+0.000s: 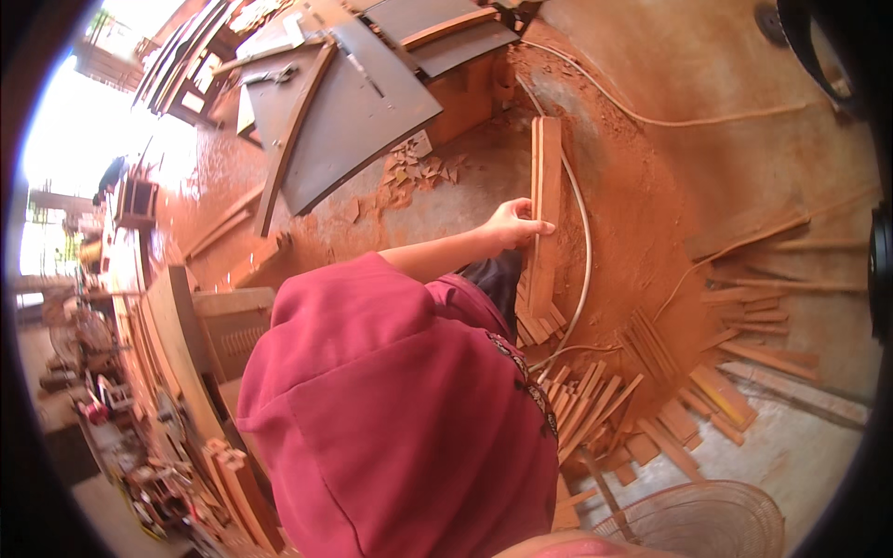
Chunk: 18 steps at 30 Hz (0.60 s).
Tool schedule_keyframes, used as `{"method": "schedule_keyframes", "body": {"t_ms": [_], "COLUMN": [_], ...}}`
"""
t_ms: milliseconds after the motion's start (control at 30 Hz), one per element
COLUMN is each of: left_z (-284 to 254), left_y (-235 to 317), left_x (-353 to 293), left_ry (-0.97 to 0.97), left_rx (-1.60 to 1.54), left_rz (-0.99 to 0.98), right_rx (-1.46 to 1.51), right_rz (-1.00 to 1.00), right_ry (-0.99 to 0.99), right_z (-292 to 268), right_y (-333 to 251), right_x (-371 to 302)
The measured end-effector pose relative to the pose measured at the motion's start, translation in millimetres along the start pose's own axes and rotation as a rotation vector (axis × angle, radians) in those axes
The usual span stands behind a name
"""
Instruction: The person uses a table saw to cut thin wooden strips. They guide the wood through the saw blade with both hands, then remove the cut pieces and place them aside. The process is repeated with several pieces of wood.
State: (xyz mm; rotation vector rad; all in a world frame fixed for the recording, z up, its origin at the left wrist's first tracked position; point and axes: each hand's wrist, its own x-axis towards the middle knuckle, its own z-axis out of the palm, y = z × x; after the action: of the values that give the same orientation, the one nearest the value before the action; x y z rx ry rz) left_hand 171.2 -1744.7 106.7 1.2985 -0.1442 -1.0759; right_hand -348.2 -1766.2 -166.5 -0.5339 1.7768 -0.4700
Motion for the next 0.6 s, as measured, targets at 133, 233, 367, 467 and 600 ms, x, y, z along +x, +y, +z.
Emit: {"method": "schedule_keyframes", "body": {"t_ms": [133,233,367,467,600], "left_z": [-43.1,-54.9,-87.4,-117.8,-129.3], "left_y": [19.9,30.7,17.5,7.1,58.2], "left_x": [-52.9,-96.3,-99.4,-74.4,-77.7], "left_ry": [0.199,0.368,0.527,0.523,0.375], "left_rx": [-0.071,-0.154,-0.190,-0.007,0.058], "left_rz": [0.086,0.197,0.315,0.380,0.420], "right_rx": [-0.079,-0.099,-0.359,-0.480,-0.788], "right_rz": [-0.189,-0.444,-0.784,-1.031,-1.247], "right_ry": [-0.148,-0.239,-0.348,-0.499,-0.728], "right_z": [12.0,45.9,146.7,211.0,296.7], "right_y": [-69.2,-126.5,-213.7,-247.1,-258.4], "right_x": [-8.0,-25.1,-136.4,-208.4,-345.3]}}
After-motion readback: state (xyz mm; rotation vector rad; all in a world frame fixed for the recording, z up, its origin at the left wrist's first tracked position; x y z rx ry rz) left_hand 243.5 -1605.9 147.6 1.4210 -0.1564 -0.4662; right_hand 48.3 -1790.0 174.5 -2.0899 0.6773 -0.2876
